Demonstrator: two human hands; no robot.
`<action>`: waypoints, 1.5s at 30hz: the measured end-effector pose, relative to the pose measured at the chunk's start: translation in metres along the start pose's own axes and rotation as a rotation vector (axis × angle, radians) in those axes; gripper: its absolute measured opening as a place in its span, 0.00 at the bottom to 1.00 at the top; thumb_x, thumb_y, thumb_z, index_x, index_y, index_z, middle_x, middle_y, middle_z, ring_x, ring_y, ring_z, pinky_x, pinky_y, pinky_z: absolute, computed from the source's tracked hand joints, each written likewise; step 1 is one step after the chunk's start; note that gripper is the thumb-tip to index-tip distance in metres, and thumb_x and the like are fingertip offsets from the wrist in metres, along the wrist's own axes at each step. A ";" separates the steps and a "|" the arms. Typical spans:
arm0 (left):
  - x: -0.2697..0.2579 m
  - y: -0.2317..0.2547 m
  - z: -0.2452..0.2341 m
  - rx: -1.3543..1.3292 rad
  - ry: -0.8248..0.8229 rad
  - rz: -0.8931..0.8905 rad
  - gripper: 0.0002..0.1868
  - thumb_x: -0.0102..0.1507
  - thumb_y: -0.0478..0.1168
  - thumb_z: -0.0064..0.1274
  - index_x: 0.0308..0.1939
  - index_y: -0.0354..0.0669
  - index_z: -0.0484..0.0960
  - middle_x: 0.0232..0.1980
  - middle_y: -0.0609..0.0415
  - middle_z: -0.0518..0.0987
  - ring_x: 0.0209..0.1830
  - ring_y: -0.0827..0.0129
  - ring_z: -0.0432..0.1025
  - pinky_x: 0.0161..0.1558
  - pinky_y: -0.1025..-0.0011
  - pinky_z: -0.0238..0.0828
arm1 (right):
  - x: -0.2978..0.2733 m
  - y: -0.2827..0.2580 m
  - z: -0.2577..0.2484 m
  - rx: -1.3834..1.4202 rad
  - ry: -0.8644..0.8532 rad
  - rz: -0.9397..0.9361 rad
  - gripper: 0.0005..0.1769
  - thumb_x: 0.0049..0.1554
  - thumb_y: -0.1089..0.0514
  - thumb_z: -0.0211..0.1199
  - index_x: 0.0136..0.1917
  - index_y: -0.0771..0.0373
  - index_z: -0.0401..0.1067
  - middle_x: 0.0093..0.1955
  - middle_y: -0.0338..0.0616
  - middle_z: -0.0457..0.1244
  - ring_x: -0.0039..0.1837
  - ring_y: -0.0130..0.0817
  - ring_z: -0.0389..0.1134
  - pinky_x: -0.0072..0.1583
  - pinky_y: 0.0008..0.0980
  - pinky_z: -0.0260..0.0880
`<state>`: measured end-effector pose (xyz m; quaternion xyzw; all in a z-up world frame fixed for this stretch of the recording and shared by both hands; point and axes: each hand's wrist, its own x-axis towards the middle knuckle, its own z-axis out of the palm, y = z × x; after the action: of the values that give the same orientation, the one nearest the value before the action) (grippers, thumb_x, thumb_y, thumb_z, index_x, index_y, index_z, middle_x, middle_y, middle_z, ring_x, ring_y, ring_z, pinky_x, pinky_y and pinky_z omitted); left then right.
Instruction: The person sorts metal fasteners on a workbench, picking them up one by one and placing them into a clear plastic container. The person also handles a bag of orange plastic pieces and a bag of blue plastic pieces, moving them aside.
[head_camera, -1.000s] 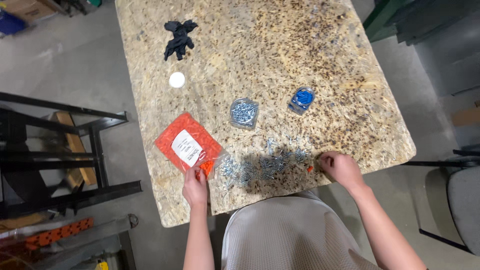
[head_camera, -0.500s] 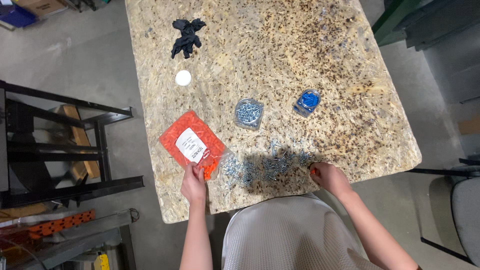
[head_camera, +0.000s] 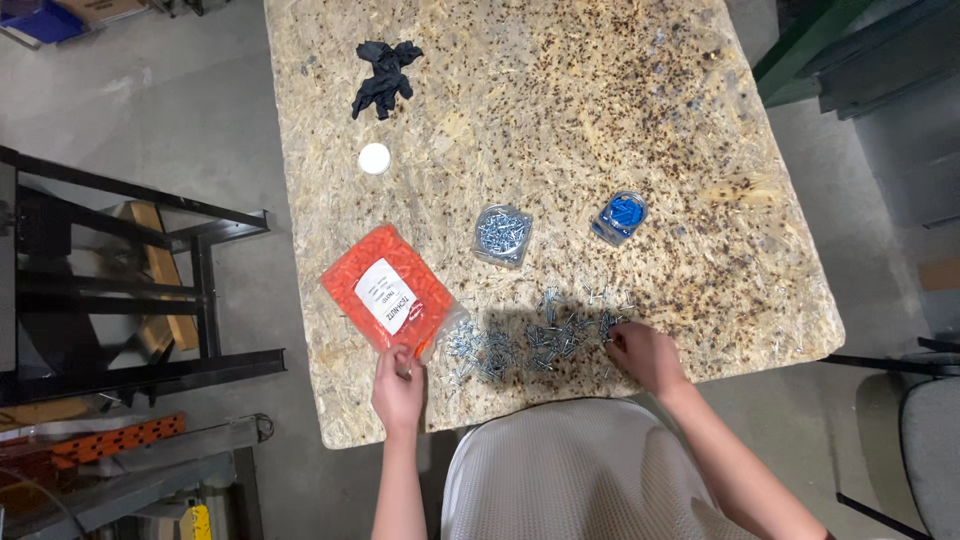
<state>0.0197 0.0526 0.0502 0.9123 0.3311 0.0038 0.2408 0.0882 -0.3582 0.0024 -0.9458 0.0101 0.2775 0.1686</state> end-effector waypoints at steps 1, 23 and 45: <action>-0.004 -0.001 0.000 -0.035 -0.008 -0.006 0.08 0.65 0.50 0.49 0.48 0.69 0.76 0.46 0.61 0.80 0.47 0.56 0.79 0.49 0.51 0.78 | 0.002 0.002 0.007 -0.023 -0.006 -0.001 0.17 0.57 0.41 0.59 0.56 0.42 0.78 0.54 0.37 0.72 0.56 0.46 0.75 0.57 0.48 0.77; -0.025 0.041 -0.001 -0.183 -0.309 0.119 0.20 0.61 0.44 0.53 0.57 0.64 0.73 0.38 0.62 0.77 0.36 0.58 0.77 0.41 0.55 0.75 | 0.027 -0.198 -0.169 0.269 0.353 -0.416 0.11 0.59 0.49 0.62 0.46 0.55 0.80 0.35 0.45 0.70 0.47 0.50 0.73 0.51 0.48 0.73; -0.029 0.034 0.010 -0.297 -0.473 0.173 0.19 0.61 0.35 0.54 0.56 0.55 0.78 0.40 0.56 0.81 0.28 0.61 0.76 0.31 0.63 0.74 | 0.019 0.020 0.041 0.112 0.040 0.205 0.16 0.51 0.42 0.66 0.50 0.47 0.81 0.48 0.42 0.74 0.55 0.50 0.75 0.55 0.48 0.77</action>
<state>0.0191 0.0081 0.0607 0.8675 0.1825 -0.1401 0.4410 0.0808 -0.3620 -0.0465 -0.9342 0.1256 0.2736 0.1914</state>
